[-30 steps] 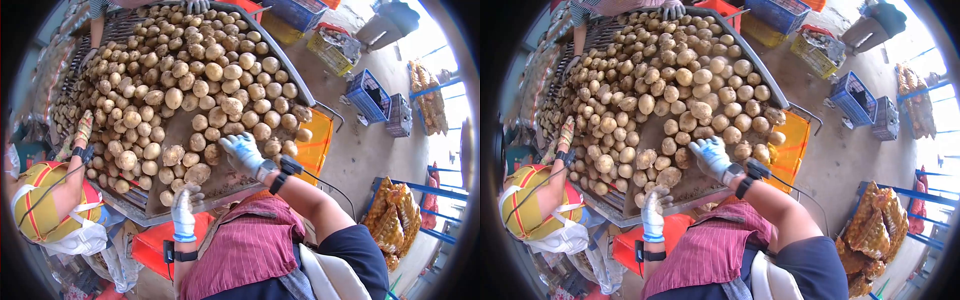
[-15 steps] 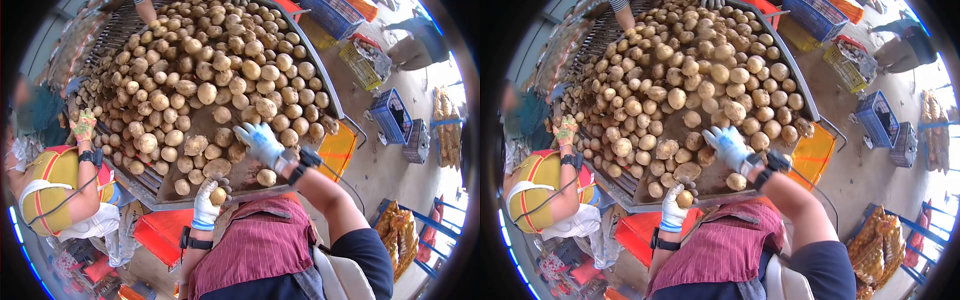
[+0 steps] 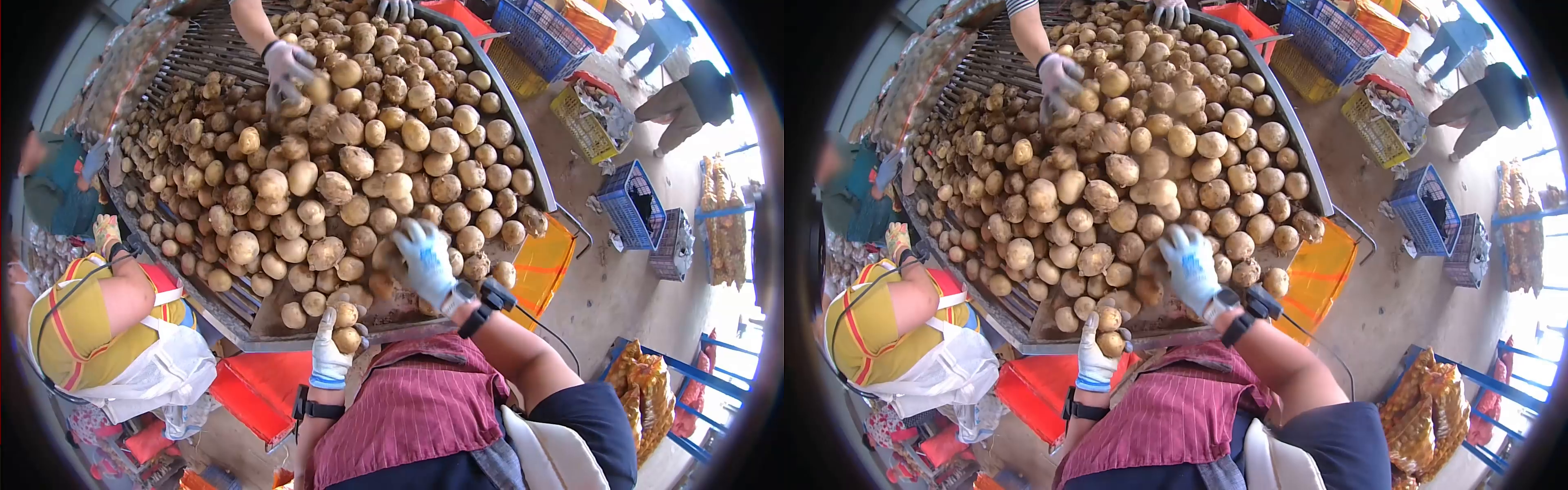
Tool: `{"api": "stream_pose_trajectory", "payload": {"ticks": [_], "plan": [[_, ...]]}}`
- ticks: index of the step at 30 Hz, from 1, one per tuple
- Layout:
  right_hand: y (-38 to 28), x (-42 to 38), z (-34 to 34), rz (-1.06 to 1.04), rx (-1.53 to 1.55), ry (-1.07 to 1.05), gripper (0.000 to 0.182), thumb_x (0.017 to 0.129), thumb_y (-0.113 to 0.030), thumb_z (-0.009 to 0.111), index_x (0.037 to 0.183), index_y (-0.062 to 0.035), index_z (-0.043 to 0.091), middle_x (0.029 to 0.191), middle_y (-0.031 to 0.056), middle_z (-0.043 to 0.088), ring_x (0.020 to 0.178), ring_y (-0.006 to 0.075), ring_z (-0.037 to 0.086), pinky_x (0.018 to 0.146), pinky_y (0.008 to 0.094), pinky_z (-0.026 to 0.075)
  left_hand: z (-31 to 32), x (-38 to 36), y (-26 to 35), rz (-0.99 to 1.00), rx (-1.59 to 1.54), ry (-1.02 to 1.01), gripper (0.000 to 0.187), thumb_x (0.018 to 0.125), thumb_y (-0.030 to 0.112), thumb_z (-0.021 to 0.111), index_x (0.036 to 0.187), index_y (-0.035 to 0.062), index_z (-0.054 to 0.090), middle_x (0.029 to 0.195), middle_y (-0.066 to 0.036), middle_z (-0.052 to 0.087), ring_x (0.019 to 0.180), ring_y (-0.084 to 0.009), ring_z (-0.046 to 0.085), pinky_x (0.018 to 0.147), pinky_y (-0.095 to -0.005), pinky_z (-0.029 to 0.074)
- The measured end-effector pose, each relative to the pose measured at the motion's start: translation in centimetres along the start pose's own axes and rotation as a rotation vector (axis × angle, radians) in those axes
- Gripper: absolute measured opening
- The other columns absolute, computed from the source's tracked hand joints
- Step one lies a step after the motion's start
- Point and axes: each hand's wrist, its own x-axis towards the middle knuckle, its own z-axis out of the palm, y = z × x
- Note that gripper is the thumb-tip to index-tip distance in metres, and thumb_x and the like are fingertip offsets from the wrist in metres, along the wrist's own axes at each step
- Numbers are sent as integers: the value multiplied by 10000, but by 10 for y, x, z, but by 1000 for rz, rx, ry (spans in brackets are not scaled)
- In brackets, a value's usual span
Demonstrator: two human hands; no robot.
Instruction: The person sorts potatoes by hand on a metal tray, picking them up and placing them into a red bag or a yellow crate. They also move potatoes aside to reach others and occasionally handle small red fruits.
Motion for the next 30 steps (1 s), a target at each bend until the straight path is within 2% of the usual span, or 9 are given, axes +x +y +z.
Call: {"api": "stream_pose_trajectory", "payload": {"ticks": [4, 7, 10, 16, 20, 22, 24, 26, 30], "plan": [[7, -53, -15, -205, -65, -344, 376, 757, -246, 703, 1080, -90, 592, 1114, 130, 554, 1119, 352, 523, 1026, 479, 371, -10, -6, -3, 11, 1, 124, 554, 940, 455, 606, 1349, 97, 503, 1077, -136, 658, 729, -238, 665, 553, -380, 562], [24, -37, -26, 58, -157, -447, 197, 821, -228, 662, 944, -80, 623, 922, 120, 617, 933, 315, 584, 877, 440, 439, -10, -14, -2, 96, 61, 78, 553, 953, 453, 583, 1360, 91, 491, 1096, -148, 649, 749, -238, 657, 562, -385, 563], [24, 12, -39, -21, -28, 85, 251, 883, -322, 623, 839, -74, 626, 816, 132, 638, 775, 338, 597, 727, 450, 467, -12, -17, -6, 93, 19, 117, 565, 956, 452, 579, 1372, 83, 477, 1106, -159, 642, 748, -238, 656, 562, -381, 563], [12, -5, -28, 166, -290, -534, 316, 803, -234, 689, 1061, -63, 624, 1021, 127, 602, 959, 370, 583, 770, 472, 492, -20, -16, -12, 130, 43, 115, 572, 963, 459, 557, 1378, 74, 469, 1125, -161, 635, 731, -236, 657, 562, -379, 563], [29, -25, -27, 183, -170, -360, 348, 782, -120, 652, 1125, -82, 606, 998, 156, 594, 899, 381, 598, 756, 473, 515, -14, -22, -8, 65, -138, 97, 612, 936, 491, 583, 1370, 73, 477, 1128, -164, 640, 713, -244, 662, 567, -383, 563], [25, -19, -36, 358, 136, -126, 359, 804, -117, 646, 1151, -41, 594, 1015, 190, 615, 895, 389, 619, 790, 456, 518, -19, -22, -8, 57, -155, -63, 627, 932, 533, 540, 1367, 86, 481, 1226, -165, 614, 918, -292, 669, 631, -415, 568], [-14, -9, -54, 98, 346, -97, 408, 826, -177, 677, 1195, -33, 580, 1052, 197, 627, 932, 389, 622, 813, 437, 521, 33, -30, 0, 4, -310, 75, 670, 900, 618, 492, 1360, 132, 491, 1378, -141, 529, 1179, -358, 567, 707, -465, 558], [-45, -11, -55, -8, 666, -345, 499, 844, -267, 719, 1260, -38, 568, 1122, 215, 630, 1038, 394, 613, 902, 428, 500, 45, -22, -1, -1, -289, 41, 727, 853, 697, 462, 1362, 179, 492, 1485, -111, 430, 1321, -412, 431, 762, -510, 539], [-6, 62, -35, 63, 52, 16, 523, 862, -356, 687, 1295, -84, 576, 1328, 224, 549, 1252, 405, 502, 1039, 488, 396, 10, 1, -5, 13, -654, -497, 752, 845, 701, 509, 1350, 144, 542, 1514, -138, 378, 1266, -435, 491, 750, -528, 583]]}}
